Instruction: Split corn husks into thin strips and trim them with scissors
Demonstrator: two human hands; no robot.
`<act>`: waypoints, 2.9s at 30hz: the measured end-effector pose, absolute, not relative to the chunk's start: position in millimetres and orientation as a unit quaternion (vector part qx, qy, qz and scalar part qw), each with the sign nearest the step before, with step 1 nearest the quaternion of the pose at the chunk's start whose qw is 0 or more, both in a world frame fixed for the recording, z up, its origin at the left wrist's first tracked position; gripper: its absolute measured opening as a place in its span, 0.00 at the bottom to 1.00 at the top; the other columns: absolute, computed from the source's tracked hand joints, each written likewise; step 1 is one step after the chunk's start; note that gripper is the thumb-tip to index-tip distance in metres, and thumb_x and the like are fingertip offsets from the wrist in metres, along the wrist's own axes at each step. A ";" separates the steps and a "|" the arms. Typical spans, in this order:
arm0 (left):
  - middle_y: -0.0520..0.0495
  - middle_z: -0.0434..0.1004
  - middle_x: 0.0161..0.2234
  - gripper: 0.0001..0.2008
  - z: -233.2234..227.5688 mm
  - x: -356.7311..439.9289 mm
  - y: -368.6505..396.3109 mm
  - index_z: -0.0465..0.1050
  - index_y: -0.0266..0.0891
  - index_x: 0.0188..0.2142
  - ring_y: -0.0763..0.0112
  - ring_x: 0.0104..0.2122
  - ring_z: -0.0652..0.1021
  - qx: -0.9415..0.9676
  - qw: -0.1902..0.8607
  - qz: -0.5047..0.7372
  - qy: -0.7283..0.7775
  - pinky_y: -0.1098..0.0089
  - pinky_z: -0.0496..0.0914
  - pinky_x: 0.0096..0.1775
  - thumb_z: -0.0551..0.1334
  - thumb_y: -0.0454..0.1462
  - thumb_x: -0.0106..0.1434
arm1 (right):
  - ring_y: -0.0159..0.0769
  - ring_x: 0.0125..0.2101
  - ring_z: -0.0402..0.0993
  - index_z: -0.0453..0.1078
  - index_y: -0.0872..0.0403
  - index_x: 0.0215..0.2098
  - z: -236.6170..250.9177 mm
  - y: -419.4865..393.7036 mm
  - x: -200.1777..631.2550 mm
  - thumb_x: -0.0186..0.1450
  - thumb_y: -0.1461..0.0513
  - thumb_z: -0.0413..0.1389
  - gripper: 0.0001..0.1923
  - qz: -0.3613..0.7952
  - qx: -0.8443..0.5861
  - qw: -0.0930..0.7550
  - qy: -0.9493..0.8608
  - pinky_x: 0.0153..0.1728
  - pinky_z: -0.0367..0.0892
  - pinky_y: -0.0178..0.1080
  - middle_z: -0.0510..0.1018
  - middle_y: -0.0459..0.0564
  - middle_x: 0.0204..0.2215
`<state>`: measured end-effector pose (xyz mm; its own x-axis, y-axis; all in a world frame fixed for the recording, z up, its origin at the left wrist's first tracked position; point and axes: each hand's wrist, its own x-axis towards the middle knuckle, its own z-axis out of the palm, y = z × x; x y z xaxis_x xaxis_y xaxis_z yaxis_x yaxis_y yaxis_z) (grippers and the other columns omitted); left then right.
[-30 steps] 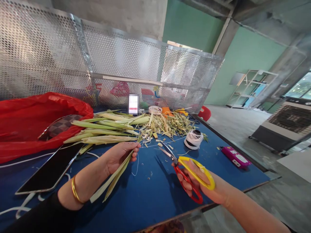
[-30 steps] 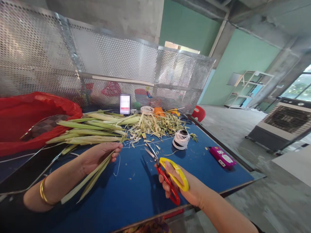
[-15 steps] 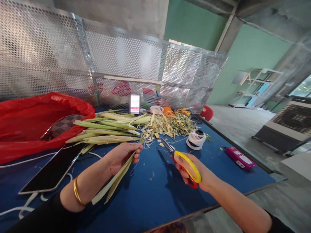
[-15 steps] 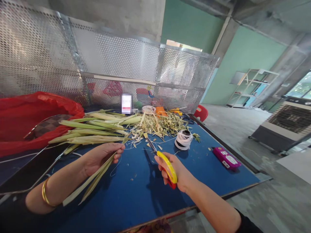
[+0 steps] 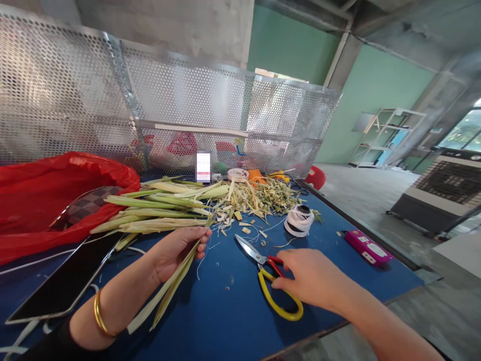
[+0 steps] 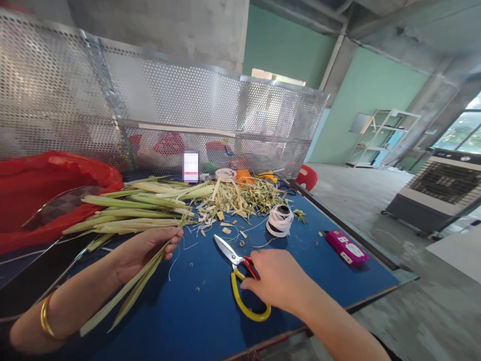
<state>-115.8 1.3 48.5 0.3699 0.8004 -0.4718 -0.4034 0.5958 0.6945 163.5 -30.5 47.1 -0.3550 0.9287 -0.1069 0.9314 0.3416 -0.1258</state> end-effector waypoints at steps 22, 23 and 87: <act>0.53 0.66 0.17 0.06 46.8 -114.3 -3.0 0.71 0.34 0.25 0.79 0.15 0.67 0.300 0.747 0.398 0.440 0.79 0.66 0.20 0.60 0.33 0.58 | 0.58 0.45 0.70 0.62 0.60 0.54 36.0 95.1 225.1 0.58 0.53 0.57 0.30 0.138 0.728 -0.066 0.668 0.39 0.65 0.49 0.70 0.67 0.46; 0.52 0.67 0.17 0.07 47.9 -114.7 -4.0 0.71 0.35 0.24 0.78 0.15 0.67 0.293 0.759 0.387 0.434 0.78 0.67 0.20 0.61 0.34 0.57 | 0.61 0.48 0.67 0.64 0.61 0.53 42.2 90.0 215.5 0.56 0.55 0.59 0.30 0.170 0.714 -0.096 0.673 0.43 0.63 0.52 0.68 0.69 0.49; 0.55 0.68 0.19 0.10 40.0 -95.5 -13.8 0.72 0.37 0.26 0.76 0.21 0.71 0.674 0.394 0.368 0.506 0.76 0.65 0.27 0.56 0.39 0.60 | 0.27 0.15 0.54 0.64 0.53 0.25 18.3 39.4 95.6 0.63 0.55 0.53 0.13 -0.489 0.394 -0.279 0.727 0.18 0.50 0.32 0.60 0.38 0.14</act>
